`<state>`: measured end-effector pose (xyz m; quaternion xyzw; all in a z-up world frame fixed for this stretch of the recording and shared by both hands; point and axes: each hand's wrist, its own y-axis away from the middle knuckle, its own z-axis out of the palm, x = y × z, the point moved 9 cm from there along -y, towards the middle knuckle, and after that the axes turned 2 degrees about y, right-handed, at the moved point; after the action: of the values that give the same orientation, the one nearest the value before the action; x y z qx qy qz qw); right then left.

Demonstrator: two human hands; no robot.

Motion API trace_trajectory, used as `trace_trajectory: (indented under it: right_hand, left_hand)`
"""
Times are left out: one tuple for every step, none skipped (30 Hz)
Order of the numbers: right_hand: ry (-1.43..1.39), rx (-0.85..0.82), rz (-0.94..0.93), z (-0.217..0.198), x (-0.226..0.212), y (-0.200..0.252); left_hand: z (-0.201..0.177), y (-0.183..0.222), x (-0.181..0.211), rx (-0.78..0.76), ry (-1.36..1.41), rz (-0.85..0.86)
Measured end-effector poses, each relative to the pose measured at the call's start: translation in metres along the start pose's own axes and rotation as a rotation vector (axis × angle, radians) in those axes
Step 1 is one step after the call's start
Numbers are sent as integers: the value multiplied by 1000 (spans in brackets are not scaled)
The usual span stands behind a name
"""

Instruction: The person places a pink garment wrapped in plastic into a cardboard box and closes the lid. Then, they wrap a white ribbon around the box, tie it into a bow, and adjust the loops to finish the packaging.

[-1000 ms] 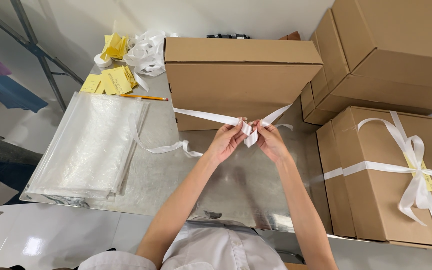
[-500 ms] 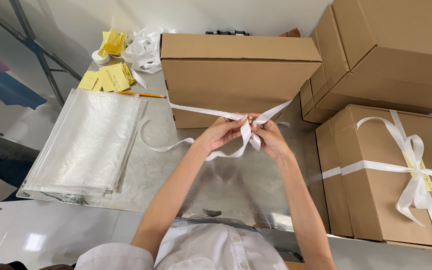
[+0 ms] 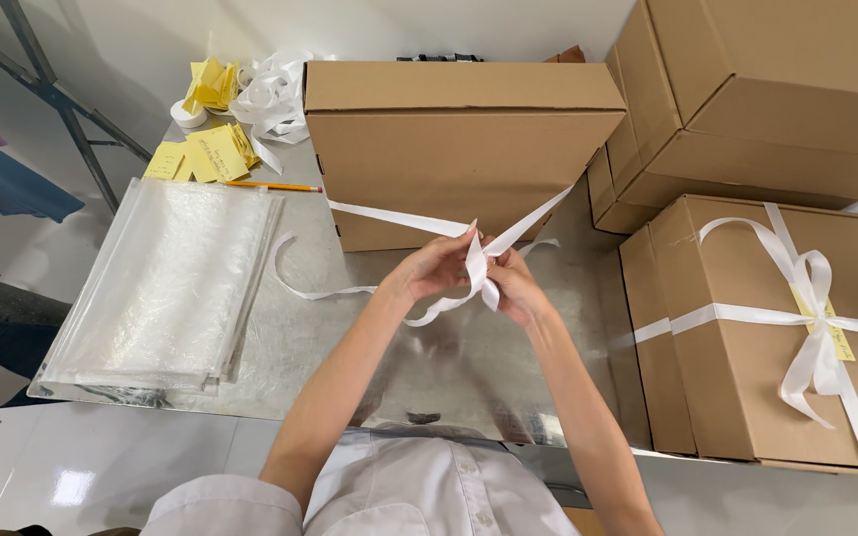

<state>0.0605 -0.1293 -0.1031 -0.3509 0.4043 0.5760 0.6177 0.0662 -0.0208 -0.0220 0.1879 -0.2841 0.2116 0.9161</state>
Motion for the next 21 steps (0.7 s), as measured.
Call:
trace_trajectory:
  right_hand:
    - [-1,2,0,-5,8,0]
    - [10,-20,40,-9,20,0]
    - [22,-41,81,-12,31,0]
    - [22,-38,81,-17,36,0]
    - [19,-52,99,-20,42,0]
    - [15,-66,117,-24,48,0]
    - [16,-65,117,-22,46,2]
    - [45,-88,148,-19,46,5]
    - [75,-113,180,-16,47,7]
    - [75,-113,181,4,30,15]
    - [106,-119,211,25,16,23]
    - [136,-125,241,45,2,31]
    - [137,-126,241,48,-3,32]
    - [160,-150,268,53,-6,33]
    - [182,-175,296,58,-8,34]
    - [183,-176,296,62,-21,38]
    - [259,-207,335,67,-30,44]
    - [335,-238,373,73,-38,50]
    - [336,-240,374,53,-28,43]
    - [339,-260,398,34,-15,38]
    - [340,-282,424,16,-2,33]
  left_hand:
    - [4,2,1,0,-1,-2]
    - [9,4,0,-24,7,-33]
    - [15,6,-1,-49,15,-65]
    - [17,7,2,-51,15,-68]
    - [22,9,2,-99,-2,-94]
    - [28,11,2,-147,-20,-121]
    - [29,13,2,-148,-19,-122]
    - [32,15,0,-162,27,-136]
    - [35,17,-1,-175,73,-148]
    - [26,7,-6,-175,74,-148]
    - [18,-2,-10,-186,27,-135]
    - [10,-11,-15,-197,-20,-122]
    - [-5,-26,-19,-198,-20,-120]
    - [-22,-42,-22,-179,-10,-115]
    - [-38,-58,-26,-159,1,-109]
    - [-41,-60,-25,-159,2,-107]
    - [-42,-61,-24,-180,-40,-104]
    - [-44,-63,-23,-201,-81,-100]
    - [-44,-62,-24,-201,-81,-98]
    - [-46,-62,-24,-169,-32,-88]
    - [-49,-61,-24,-135,18,-77]
